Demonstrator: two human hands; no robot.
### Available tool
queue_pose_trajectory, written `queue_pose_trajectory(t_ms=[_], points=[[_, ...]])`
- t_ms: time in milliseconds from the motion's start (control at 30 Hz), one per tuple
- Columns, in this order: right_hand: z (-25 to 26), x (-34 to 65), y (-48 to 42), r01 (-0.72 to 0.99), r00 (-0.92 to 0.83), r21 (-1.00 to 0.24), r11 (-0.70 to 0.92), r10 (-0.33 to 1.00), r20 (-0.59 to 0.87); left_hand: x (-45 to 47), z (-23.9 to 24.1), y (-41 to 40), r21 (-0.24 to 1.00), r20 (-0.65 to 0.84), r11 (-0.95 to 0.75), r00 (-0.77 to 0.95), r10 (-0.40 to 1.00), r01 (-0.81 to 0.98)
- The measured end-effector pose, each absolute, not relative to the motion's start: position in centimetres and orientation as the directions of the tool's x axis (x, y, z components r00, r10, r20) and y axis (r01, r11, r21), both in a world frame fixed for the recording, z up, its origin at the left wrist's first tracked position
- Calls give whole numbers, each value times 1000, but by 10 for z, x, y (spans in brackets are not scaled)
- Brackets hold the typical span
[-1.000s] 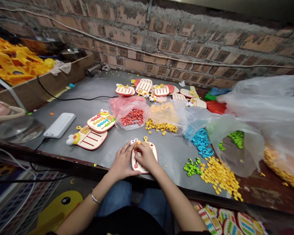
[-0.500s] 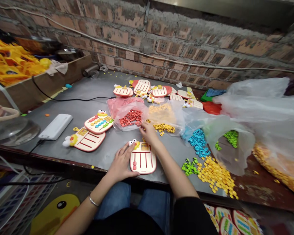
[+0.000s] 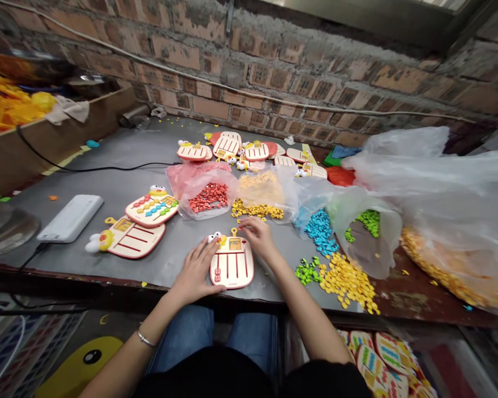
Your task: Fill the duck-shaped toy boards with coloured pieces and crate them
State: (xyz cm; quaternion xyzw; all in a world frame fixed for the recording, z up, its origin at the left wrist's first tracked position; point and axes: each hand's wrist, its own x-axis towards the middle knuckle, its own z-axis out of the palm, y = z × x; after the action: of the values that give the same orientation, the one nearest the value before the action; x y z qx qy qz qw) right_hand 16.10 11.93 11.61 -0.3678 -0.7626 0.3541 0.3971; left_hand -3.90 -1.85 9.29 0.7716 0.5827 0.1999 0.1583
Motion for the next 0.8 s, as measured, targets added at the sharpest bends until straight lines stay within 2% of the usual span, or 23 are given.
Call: queue_pose_trajectory(t_ms=[167, 267, 367, 467, 633, 800], points=[[100, 188, 94, 369, -348, -826, 425, 888, 301, -36, 98, -8, 438, 109, -292, 273, 956, 850], [97, 188, 95, 449, -374, -746, 491, 862, 342, -34, 101, 4, 388, 102, -321, 306, 947, 864], [105, 200, 97, 496, -283, -717, 490, 872, 400, -33, 105, 19, 346, 78, -350, 345, 935, 870], [117, 228, 90, 534, -134, -733, 422, 898, 419, -33, 109, 35, 322, 63, -389, 390, 919, 863], [115, 286, 45, 647, -3, -717, 259, 942, 337, -34, 108, 60, 323, 28, -425, 440, 897, 846], [93, 322, -6, 719, 120, -679, 147, 936, 330, -42, 96, 73, 355, 150, -389, 359, 921, 850]])
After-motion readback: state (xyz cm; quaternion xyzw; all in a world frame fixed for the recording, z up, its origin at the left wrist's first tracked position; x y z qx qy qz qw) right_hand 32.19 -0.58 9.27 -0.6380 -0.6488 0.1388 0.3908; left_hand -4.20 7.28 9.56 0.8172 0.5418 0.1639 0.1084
